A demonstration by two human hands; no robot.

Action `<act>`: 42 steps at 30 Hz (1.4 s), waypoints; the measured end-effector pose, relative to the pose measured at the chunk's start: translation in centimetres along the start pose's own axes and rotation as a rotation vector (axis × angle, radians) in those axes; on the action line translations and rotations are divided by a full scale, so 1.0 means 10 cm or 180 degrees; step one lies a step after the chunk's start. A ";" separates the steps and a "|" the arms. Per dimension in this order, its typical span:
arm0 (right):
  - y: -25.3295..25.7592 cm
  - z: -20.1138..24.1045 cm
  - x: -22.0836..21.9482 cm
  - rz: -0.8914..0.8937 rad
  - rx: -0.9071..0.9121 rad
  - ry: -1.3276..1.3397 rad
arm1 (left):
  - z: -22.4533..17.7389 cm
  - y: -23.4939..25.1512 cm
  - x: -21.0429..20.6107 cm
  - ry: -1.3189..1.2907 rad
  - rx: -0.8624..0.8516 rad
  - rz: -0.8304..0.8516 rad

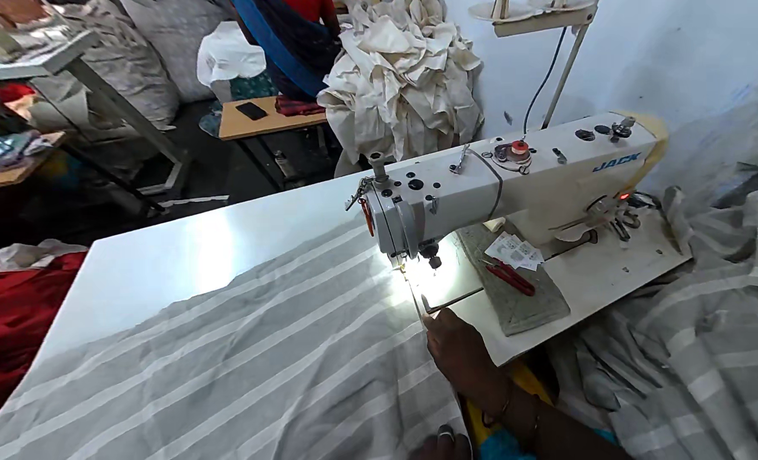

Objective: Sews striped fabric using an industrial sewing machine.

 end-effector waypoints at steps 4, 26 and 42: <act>0.00 -0.01 0.01 -0.0003 0.0002 0.0043 | 0.02 0.09 0.05 0.0782 -0.0437 -0.0700; 0.56 0.00 0.14 0.0389 0.0225 0.0064 | 1.50 1.04 0.42 0.0728 -0.0080 -0.2065; 0.87 -0.18 0.11 -0.0604 0.1598 -0.0145 | 1.52 1.10 0.49 0.1002 0.0073 -0.2235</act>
Point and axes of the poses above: each hand's wrist, its own y-axis towards the middle knuckle, its own x-axis out of the back of the hand, z = x × y, the point moved 3 cm from there along y, towards the middle knuckle, and after that the axes turned 14 degrees about -x, right-handed, at the moved point
